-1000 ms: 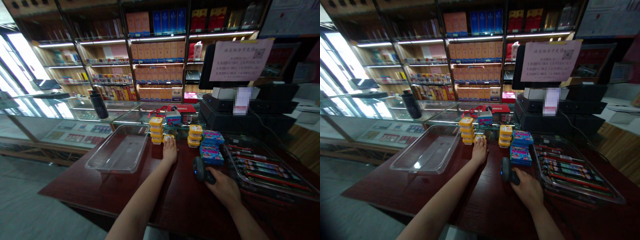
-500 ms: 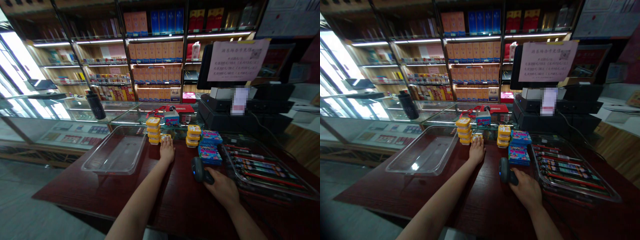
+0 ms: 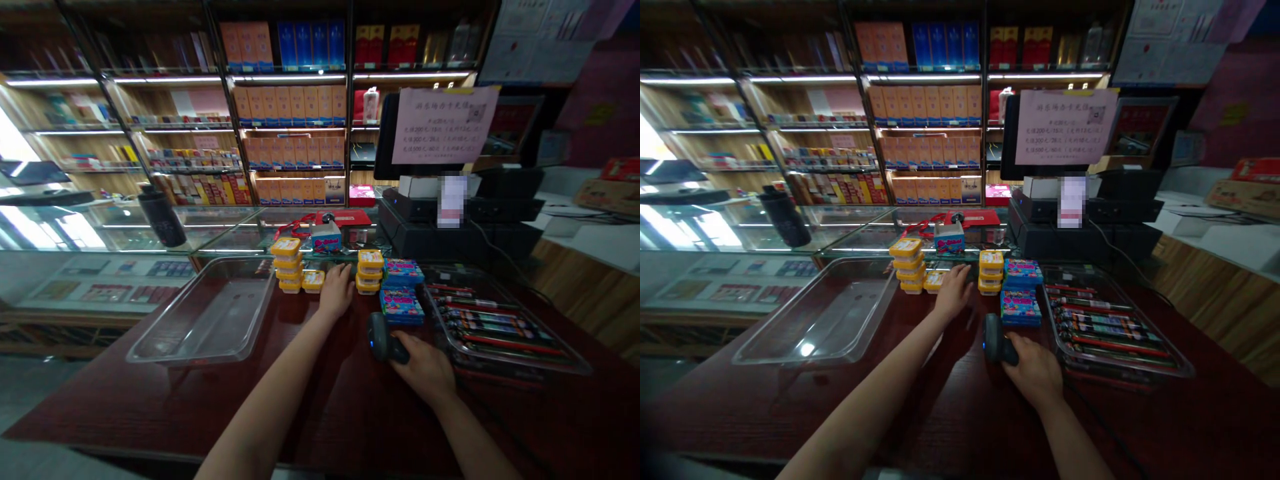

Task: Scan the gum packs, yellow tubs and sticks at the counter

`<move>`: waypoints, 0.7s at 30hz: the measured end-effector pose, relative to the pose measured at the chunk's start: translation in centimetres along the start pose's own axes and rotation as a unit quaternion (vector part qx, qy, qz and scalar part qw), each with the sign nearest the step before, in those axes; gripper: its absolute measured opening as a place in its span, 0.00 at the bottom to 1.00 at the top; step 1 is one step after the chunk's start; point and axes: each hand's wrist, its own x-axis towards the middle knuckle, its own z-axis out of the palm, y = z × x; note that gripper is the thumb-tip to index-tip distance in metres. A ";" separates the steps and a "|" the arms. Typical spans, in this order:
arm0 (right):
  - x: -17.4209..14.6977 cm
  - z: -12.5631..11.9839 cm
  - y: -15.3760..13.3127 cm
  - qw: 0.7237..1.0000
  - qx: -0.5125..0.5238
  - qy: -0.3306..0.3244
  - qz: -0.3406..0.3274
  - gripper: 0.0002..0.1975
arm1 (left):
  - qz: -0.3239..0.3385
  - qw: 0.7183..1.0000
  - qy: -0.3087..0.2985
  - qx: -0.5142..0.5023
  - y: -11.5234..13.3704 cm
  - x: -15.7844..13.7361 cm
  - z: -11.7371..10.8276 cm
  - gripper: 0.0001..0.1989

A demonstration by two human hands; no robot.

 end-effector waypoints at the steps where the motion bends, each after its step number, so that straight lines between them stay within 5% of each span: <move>1: 0.0 0.0 0.0 1.000 -0.002 -0.001 0.002 0.16 | 0.009 1.000 0.003 -0.018 0.8 0.9 0.0 0.24; 7: 0.2 -0.1 -0.2 1.000 0.001 -0.004 0.005 0.17 | -0.013 0.999 -0.026 -0.039 3.5 5.2 0.6 0.16; 13: 0.3 -0.3 -0.2 1.000 0.006 -0.005 0.000 0.17 | -0.054 0.997 -0.020 -0.044 3.4 5.7 1.2 0.12; 18: 0.2 -0.6 -0.3 1.000 0.008 -0.018 0.000 0.18 | -0.032 0.977 0.051 -0.206 2.3 4.3 1.0 0.11; 21: 0.1 -0.6 -0.2 1.000 0.007 -0.023 0.001 0.18 | -0.079 0.918 0.080 -0.380 1.5 2.2 0.6 0.09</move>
